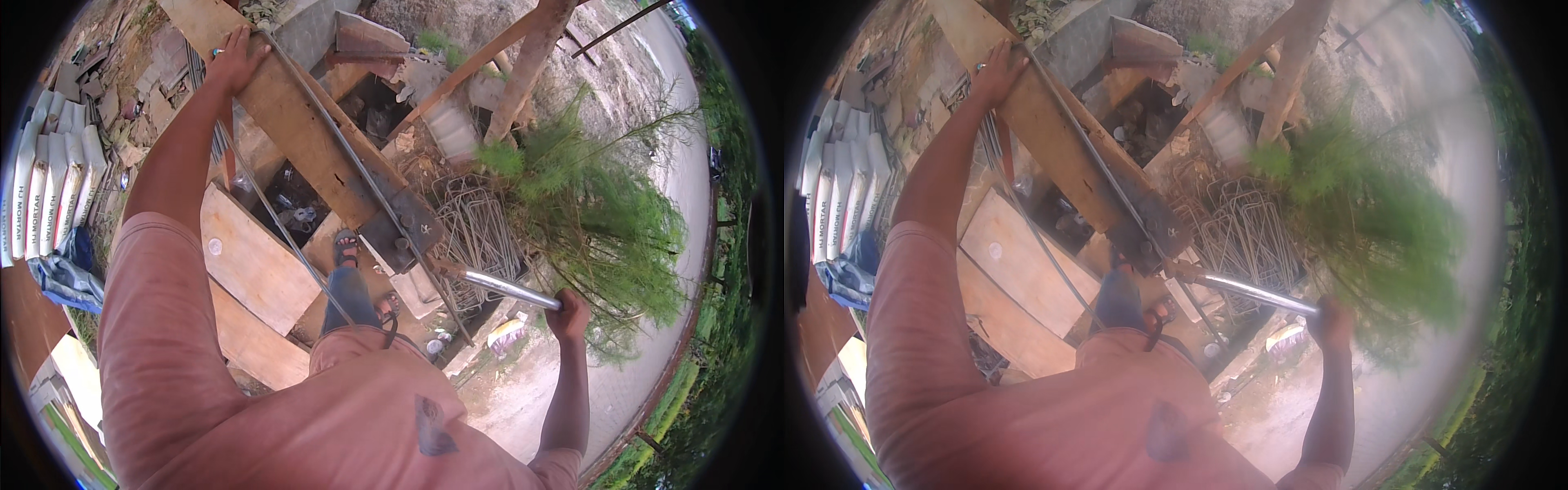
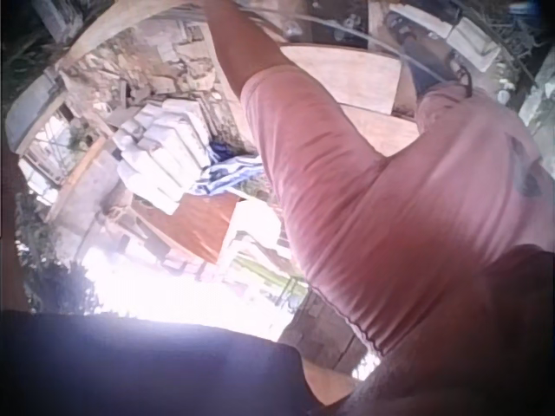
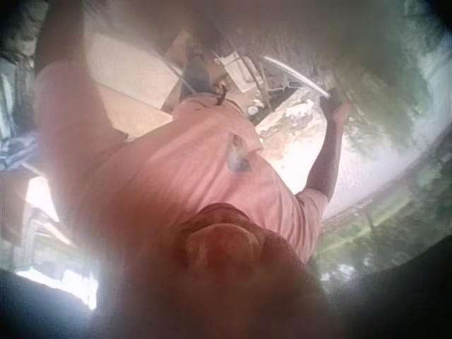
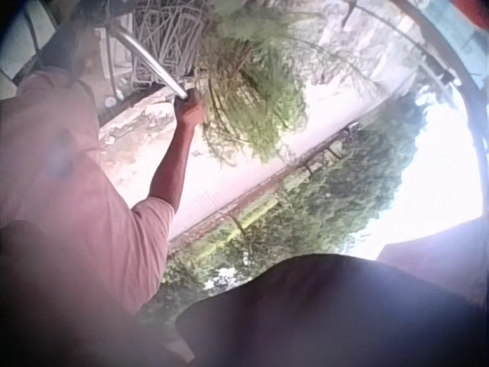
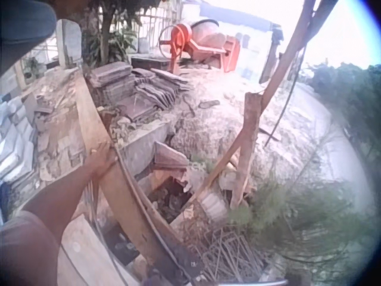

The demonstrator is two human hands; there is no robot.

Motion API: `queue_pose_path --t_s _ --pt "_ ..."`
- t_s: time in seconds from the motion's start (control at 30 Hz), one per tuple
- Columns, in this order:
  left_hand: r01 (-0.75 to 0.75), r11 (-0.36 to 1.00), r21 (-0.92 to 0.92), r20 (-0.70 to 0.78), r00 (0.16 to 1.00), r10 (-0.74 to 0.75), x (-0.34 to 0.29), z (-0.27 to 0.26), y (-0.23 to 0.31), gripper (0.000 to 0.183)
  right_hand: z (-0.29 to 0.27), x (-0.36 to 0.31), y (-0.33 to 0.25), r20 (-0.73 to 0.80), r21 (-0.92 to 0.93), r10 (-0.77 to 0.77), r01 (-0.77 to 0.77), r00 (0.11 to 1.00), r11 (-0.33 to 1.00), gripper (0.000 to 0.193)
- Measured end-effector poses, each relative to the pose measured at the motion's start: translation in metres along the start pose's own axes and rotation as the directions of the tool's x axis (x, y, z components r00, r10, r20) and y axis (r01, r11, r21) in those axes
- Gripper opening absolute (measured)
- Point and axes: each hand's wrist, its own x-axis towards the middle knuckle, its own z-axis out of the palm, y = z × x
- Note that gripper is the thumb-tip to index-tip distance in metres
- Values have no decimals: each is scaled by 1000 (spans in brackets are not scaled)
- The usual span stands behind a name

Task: The person bends metal rebar using a manual bending jig. They repeatedly position rebar in the jig, apply force with a metal bar to bend it, and place the bent pieces aside.

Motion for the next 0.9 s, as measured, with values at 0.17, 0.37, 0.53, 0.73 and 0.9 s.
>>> queue_pose_path --t_s 0.17,0.37,0.53,0.73,0.9 --pt "-8 1000 -18 -36 999 7 2 6 -1 81 -11 59 20 86 -49 -162 167 983 985 15" --pt "-38 999 -13 -34 999 37 6 8 -7 80 -35 132 9 149 -53 -341 351 928 935 19" --pt "-58 998 -8 -83 995 57 13 32 -23 80 -34 168 2 316 -191 -293 362 903 912 8" --pt "-21 1000 1 -32 999 21 9 21 -16 79 -20 179 -1 349 -170 -267 341 898 925 9" --pt "-25 1000 9 4 1000 25 4 0 0 84 -9 177 -6 325 -145 -230 288 917 947 11"
